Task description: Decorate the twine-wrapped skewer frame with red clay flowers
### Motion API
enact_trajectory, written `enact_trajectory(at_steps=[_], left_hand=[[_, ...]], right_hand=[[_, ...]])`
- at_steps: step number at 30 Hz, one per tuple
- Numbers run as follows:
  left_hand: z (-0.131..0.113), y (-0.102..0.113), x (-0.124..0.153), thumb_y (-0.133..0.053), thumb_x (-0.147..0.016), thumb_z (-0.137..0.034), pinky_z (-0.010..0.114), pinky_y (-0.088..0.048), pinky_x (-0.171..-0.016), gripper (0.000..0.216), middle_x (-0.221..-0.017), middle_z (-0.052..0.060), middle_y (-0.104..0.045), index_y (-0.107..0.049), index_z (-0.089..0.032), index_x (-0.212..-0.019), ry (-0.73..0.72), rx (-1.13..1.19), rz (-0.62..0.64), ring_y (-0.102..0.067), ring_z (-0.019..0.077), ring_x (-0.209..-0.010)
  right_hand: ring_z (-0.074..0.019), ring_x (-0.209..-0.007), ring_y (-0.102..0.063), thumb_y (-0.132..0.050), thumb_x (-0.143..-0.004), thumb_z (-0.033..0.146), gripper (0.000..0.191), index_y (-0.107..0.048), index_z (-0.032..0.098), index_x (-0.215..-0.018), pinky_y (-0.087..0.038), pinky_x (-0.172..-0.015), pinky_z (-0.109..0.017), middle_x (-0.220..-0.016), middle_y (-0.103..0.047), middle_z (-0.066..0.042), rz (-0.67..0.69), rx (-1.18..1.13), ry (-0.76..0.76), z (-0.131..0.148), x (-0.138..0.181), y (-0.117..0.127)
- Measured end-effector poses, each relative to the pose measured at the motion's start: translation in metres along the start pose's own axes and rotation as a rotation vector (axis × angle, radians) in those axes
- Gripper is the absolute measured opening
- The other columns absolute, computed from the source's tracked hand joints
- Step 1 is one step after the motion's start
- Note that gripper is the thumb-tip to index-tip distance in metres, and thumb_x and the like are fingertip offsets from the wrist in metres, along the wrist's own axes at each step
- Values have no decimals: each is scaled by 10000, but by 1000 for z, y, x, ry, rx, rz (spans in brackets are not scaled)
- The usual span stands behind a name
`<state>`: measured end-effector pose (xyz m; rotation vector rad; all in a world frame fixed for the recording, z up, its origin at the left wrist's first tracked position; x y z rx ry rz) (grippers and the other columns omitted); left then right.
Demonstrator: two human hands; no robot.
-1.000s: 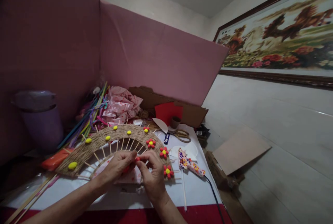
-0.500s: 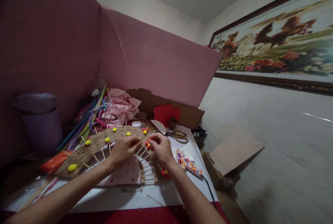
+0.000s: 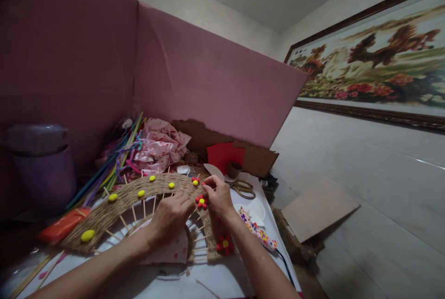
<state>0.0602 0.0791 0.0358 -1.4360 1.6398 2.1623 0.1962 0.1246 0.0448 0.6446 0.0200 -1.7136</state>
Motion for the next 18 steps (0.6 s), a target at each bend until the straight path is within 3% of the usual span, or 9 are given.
enact_trajectory(at_steps=[7,18], left_hand=[[-10,3,1,-443,-828,-126,285,-382,-553,170,-655,58,-594,-595,-145,-755,-85,-2,-12,-553,202,-659],[-11,3,3,-457,-782,-92,281,-380,-521,154,-643,55,-592,-562,-151,-687,-101,-30,-20,-543,196,-614]], right_hand=[[-139,-574,-545,-593,-677,188,62,-641,186,-715,-412,-541,-237,-630,-628,6,3,129,37,-7,-5,-4],[-144,-660,-542,-596,-707,224,67,-646,185,-726,-409,-637,-252,-729,-634,-12,-14,324,120,-4,-5,-8]])
Point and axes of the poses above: each hand's wrist, its own x-axis away from the middle knuckle, its own y-axis out of the back of the hand, z = x × y, the point moved 7 cm from there along -x, towards the middle knuckle
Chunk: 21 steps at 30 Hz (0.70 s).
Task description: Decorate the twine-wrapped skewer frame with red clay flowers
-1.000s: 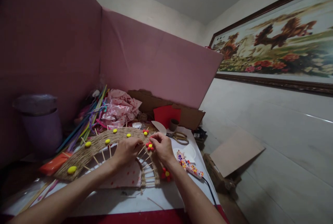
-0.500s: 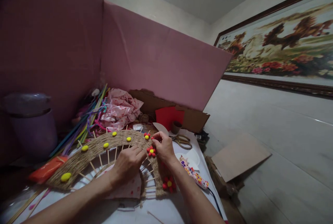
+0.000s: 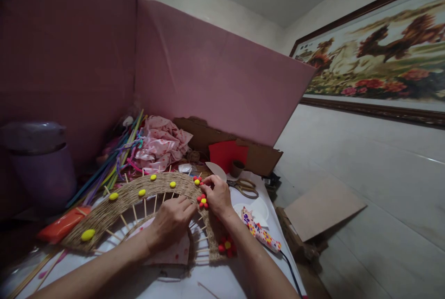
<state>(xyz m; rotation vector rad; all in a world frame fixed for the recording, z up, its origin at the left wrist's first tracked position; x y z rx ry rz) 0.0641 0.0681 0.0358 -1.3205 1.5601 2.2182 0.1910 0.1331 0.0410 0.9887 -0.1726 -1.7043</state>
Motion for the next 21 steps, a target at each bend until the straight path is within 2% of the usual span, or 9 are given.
enact_trajectory(at_steps=[15,21], left_hand=[[-1,0,1,-448,-783,-98,277,-378,-506,139,-622,37,-572,-543,-162,-705,-14,-28,-41,-530,189,-591],[-1,1,1,-461,-777,-97,277,-376,-493,127,-622,30,-577,-542,-168,-708,-18,-22,-38,-529,189,-582]], right_hand=[[-143,-674,-559,-605,-735,193,72,-676,207,-745,-411,-628,-236,-754,-630,-14,-6,144,41,4,-4,-4],[-147,-700,-574,-584,-763,171,150,-715,216,-820,-412,-625,-230,-769,-640,-25,18,148,76,9,-2,4]])
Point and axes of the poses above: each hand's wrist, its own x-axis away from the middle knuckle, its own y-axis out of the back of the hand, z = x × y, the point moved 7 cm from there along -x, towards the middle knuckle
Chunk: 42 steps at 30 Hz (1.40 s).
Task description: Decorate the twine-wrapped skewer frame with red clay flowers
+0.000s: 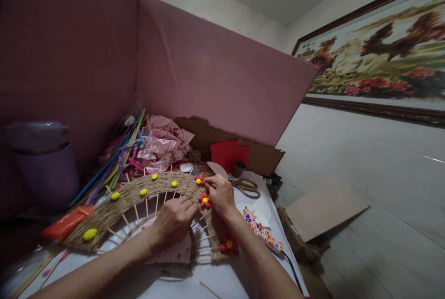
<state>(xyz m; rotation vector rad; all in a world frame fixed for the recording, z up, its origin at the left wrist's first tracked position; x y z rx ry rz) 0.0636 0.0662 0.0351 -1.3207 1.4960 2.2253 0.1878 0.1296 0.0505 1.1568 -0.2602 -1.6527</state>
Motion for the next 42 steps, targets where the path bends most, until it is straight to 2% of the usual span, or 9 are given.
enact_trajectory(at_steps=[5,11,18,23,28,35,42], left_hand=[[0,1,-1,-456,-773,-89,280,-382,-490,136,-620,32,-581,-541,-167,-701,6,9,2,-534,192,-580],[0,-1,0,-448,-769,-84,291,-392,-492,154,-620,37,-582,-543,-169,-682,2,4,-1,-541,196,-581],[1,-1,0,-440,-774,-82,275,-385,-489,153,-606,36,-578,-541,-165,-694,4,-5,4,-535,186,-572],[0,-4,2,-443,-776,-93,275,-386,-495,143,-609,36,-580,-541,-166,-702,1,-2,5,-540,187,-581],[1,-8,3,-457,-776,-97,272,-391,-496,129,-619,38,-587,-549,-162,-712,10,-21,38,-546,186,-585],[2,-7,2,-475,-755,-85,288,-399,-485,134,-615,35,-588,-539,-171,-675,15,-19,49,-552,196,-581],[1,-8,2,-482,-742,-71,296,-405,-480,131,-613,34,-592,-546,-168,-682,12,-9,54,-551,201,-571]], right_hand=[[-143,-714,-538,-534,-753,79,333,-694,268,-977,-392,-624,-226,-766,-582,-17,23,128,106,12,13,7],[-158,-744,-502,-616,-730,143,318,-679,281,-1010,-387,-660,-242,-793,-548,-19,84,286,202,25,17,-2],[-155,-757,-501,-550,-755,97,362,-665,287,-1041,-384,-639,-231,-796,-541,-18,51,267,169,17,17,1],[-164,-768,-493,-560,-756,124,343,-661,282,-1043,-394,-663,-245,-805,-536,-20,81,291,178,19,17,1],[-195,-909,-471,-493,-770,91,298,-659,210,-988,-386,-823,-305,-929,-545,-56,-33,304,185,35,3,6],[-215,-1007,-436,-463,-774,83,272,-656,212,-915,-355,-892,-351,-1054,-532,-68,10,309,206,40,-6,-10],[-217,-1013,-433,-464,-763,67,294,-650,203,-944,-352,-898,-347,-1076,-534,-74,28,308,204,36,-7,-12]])
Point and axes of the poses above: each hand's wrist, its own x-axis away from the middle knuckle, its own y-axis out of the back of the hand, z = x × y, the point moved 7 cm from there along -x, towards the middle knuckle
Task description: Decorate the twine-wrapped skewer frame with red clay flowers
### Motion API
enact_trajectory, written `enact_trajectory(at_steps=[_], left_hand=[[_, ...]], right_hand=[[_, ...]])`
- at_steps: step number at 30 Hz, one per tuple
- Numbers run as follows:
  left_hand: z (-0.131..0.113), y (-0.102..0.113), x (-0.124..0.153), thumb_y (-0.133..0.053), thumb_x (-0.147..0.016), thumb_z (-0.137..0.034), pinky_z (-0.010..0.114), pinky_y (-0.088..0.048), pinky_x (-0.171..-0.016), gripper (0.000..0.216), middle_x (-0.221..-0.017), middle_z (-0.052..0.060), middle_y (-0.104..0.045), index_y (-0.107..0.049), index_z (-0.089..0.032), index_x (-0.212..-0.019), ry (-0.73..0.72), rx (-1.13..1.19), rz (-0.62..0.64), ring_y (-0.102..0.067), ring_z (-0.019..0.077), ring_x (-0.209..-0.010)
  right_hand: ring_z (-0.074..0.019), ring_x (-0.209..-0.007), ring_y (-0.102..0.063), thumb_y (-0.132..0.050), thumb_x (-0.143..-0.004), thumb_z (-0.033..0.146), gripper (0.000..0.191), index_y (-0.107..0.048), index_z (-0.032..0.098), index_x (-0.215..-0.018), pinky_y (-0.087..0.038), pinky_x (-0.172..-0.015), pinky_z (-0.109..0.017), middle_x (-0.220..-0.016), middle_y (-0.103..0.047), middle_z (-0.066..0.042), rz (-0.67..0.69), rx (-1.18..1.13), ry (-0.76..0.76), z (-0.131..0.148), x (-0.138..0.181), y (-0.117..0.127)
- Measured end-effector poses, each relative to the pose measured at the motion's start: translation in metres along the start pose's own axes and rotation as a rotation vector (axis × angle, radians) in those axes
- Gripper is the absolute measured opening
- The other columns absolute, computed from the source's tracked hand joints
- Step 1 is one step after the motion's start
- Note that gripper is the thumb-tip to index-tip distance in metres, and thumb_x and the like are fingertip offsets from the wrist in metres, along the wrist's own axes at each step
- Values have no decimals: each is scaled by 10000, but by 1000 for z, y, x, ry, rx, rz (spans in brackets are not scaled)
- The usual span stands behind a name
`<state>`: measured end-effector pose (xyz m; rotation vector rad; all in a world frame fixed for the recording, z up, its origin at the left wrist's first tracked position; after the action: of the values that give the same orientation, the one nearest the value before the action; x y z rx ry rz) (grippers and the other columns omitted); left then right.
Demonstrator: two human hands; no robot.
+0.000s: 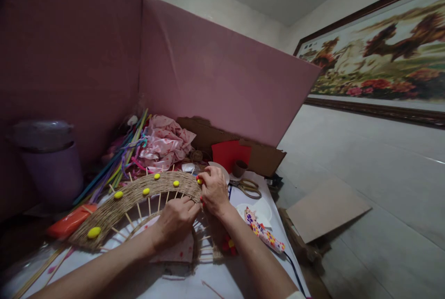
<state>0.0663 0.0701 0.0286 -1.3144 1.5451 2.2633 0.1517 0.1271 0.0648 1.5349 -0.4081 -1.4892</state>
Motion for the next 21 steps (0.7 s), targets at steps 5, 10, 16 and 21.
enact_trajectory(at_steps=[5,10,16,21], left_hand=[[0,1,0,-477,-755,-84,289,-397,-482,125,-612,35,-594,-559,-165,-705,-2,-8,-21,-557,202,-582],[-1,3,0,-465,-766,-83,287,-399,-483,136,-620,39,-602,-560,-161,-706,-5,-2,-10,-559,196,-575],[0,2,0,-451,-769,-79,280,-399,-490,149,-611,42,-596,-558,-160,-705,-1,3,-6,-556,189,-579],[0,0,1,-461,-775,-98,274,-392,-495,131,-630,45,-600,-565,-159,-724,0,6,0,-555,184,-587]], right_hand=[[-215,-1021,-428,-467,-759,55,324,-639,202,-991,-329,-921,-353,-1076,-536,-75,-16,40,-10,-6,0,2],[-225,-1049,-411,-533,-794,157,213,-651,245,-948,-327,-896,-363,-1109,-521,-67,2,121,68,-2,3,4],[-244,-1112,-376,-571,-778,190,225,-637,240,-988,-321,-880,-360,-1160,-505,-82,23,193,145,4,2,8],[-244,-1113,-372,-579,-777,210,178,-649,235,-940,-327,-868,-353,-1169,-506,-79,47,200,161,4,0,9]])
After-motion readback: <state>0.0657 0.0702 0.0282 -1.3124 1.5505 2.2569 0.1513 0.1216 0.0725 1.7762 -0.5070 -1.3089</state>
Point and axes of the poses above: each hand's wrist, its own x-axis away from the middle knuckle, its own y-axis out of the back of the hand, z = x × y, the point moved 7 cm from there along -x, towards the middle knuckle
